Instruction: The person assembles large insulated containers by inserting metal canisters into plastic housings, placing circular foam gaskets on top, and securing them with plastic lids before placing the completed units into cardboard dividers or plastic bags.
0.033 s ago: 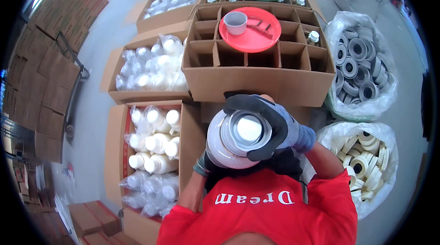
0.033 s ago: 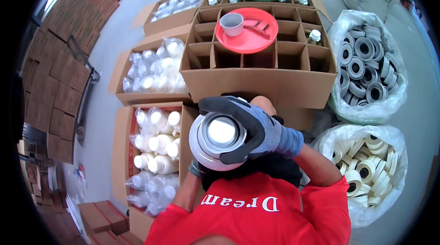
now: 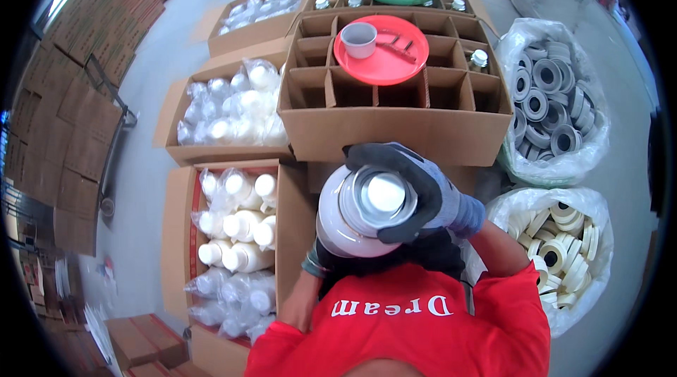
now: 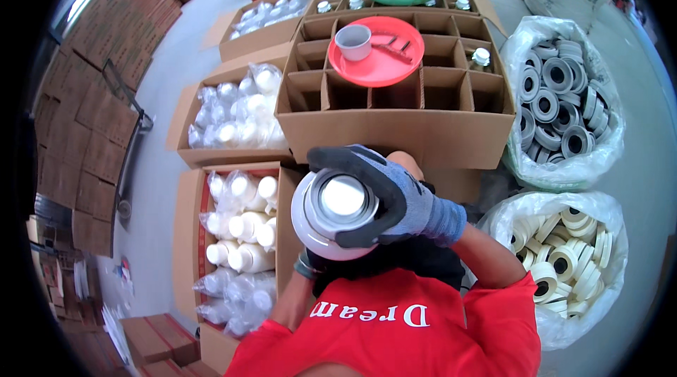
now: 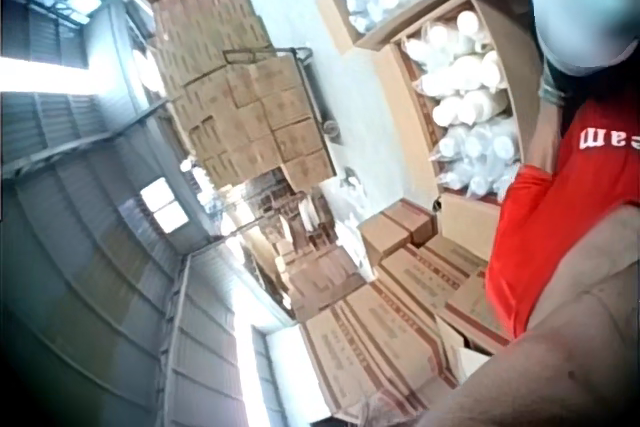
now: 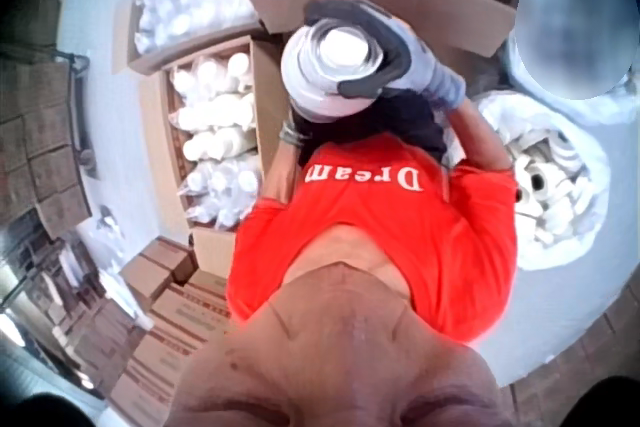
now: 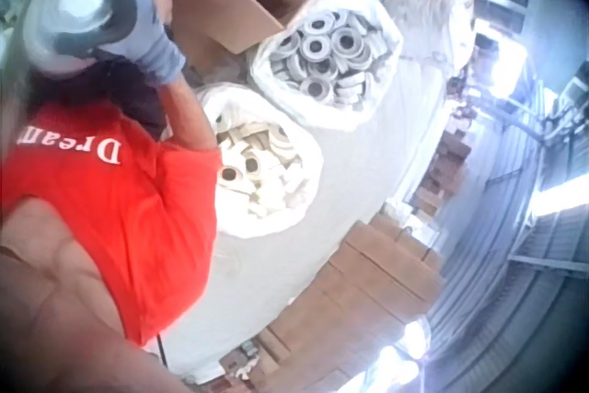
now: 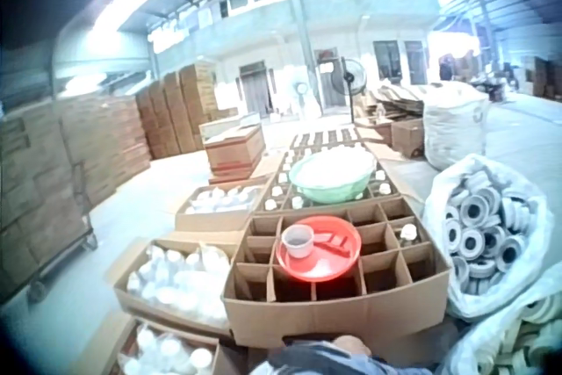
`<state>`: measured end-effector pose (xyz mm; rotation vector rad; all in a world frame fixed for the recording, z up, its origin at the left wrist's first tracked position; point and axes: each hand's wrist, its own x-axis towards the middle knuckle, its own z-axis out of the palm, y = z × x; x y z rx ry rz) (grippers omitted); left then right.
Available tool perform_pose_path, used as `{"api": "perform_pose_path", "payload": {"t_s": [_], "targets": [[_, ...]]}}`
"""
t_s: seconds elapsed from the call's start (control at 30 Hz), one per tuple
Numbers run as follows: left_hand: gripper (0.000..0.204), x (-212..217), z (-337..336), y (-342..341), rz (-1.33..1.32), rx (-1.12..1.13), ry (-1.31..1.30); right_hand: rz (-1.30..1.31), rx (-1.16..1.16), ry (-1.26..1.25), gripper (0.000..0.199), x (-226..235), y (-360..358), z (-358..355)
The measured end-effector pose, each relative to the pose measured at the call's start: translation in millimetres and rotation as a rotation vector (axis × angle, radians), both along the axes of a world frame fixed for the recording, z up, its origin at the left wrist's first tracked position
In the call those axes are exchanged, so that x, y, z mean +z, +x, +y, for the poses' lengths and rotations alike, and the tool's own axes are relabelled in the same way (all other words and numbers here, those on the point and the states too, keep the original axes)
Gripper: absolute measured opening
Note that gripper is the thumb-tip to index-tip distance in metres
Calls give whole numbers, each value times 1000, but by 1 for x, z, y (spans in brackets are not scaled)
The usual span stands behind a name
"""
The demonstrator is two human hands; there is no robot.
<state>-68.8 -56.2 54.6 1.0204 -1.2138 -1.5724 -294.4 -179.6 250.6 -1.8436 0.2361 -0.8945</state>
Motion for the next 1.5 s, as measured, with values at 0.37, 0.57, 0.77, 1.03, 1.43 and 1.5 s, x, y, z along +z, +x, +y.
{"api": "perform_pose_path", "payload": {"t_s": [0.37,0.57,0.77,1.03,1.43,1.5], "targets": [[37,12,-21,15,176,127,139,-119,-462,-159,78,-3,-2,7],[33,93,-87,100,-273,184,-72,25,-588,264,81,-102,-46,43],[36,149,-167,-26,-1237,-499,-489,847,-223,523,54,-160,-68,95],[47,102,-149,-43,-1032,-551,-478,603,-1127,171,31,-149,-257,-69],[33,124,-135,-66,-1080,-190,-258,997,-1732,640,48,-426,-414,-253],[34,121,-141,-66,-1112,-222,-247,945,-1720,600,48,-425,-439,-242]]}}
